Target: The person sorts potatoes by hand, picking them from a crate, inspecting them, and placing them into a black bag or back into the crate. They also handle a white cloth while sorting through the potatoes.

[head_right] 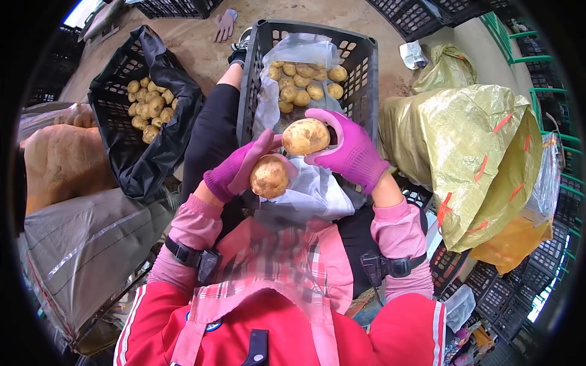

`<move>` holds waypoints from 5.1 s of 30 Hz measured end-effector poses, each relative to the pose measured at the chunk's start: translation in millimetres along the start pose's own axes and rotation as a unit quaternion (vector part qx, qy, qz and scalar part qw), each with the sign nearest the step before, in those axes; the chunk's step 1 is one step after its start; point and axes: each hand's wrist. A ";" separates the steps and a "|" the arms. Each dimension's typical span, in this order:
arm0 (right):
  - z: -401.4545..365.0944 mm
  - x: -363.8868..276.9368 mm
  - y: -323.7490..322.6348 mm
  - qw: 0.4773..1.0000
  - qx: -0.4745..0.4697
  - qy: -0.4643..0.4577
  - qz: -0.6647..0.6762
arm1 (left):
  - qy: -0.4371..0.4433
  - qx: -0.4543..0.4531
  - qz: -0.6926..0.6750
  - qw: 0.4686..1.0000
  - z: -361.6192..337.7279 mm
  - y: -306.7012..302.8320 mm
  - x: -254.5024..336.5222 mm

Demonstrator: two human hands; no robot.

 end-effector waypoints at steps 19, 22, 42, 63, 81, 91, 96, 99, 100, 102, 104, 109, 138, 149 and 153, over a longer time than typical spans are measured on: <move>15.6 32.1 20.9 0.974 0.099 0.086 0.187 | 0.150 0.063 -0.169 0.972 -37.3 -20.9 28.6; 11.1 40.0 24.9 0.987 0.055 0.074 0.131 | 0.210 0.076 -0.476 0.850 -71.8 -66.4 34.8; 179.1 190.4 163.5 0.880 -0.272 0.185 -0.342 | 0.260 0.008 -0.564 0.784 -13.3 -54.1 28.9; 51.8 244.4 178.4 0.733 -0.258 0.378 0.503 | 0.218 0.023 -0.499 0.838 -8.5 -41.8 22.3; 54.5 238.0 147.4 0.928 -0.350 0.005 0.129 | 0.176 0.034 -0.495 0.850 -3.5 -37.5 30.3; 76.8 169.7 89.5 0.897 -0.349 0.221 0.160 | 0.209 0.036 -0.491 0.845 -7.1 -39.1 28.9; 51.8 30.0 3.2 0.887 -0.237 0.250 0.309 | 0.165 0.121 -0.275 0.939 1.5 -33.7 18.4; 31.3 -7.5 -4.4 0.918 -0.188 0.181 0.299 | 0.083 0.146 -0.017 0.986 6.7 -26.0 5.3; 27.1 -13.9 -2.8 0.927 -0.174 0.154 0.293 | 0.055 0.105 -0.027 0.993 6.0 -23.7 3.8; 23.1 -19.5 3.7 0.944 -0.140 0.124 0.271 | -0.010 0.028 -0.047 0.998 -2.4 -12.0 17.0; 20.1 -17.2 7.9 0.962 -0.110 0.096 0.229 | -0.031 -0.008 -0.086 0.996 -4.5 -10.3 16.5; 18.2 -6.8 16.2 0.962 -0.024 0.091 0.258 | 0.153 0.041 -0.071 0.985 4.4 -2.0 13.2; 23.6 13.5 27.6 0.995 0.092 -0.023 0.017 | 0.152 0.070 -0.046 0.985 5.9 -4.2 13.4; 25.5 -1.0 18.4 0.851 0.032 0.084 0.518 | 0.108 0.070 -0.263 0.956 0.2 -7.5 23.8; 27.7 -7.8 31.7 0.880 0.087 -0.003 0.468 | 0.092 0.025 -0.208 0.973 4.7 -13.2 12.8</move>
Point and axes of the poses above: each hand's wrist, its own z-axis towards the middle knuckle, its own y-axis out of the palm, x = y × z, and after that the axes turned 4 degrees about -y, right-handed
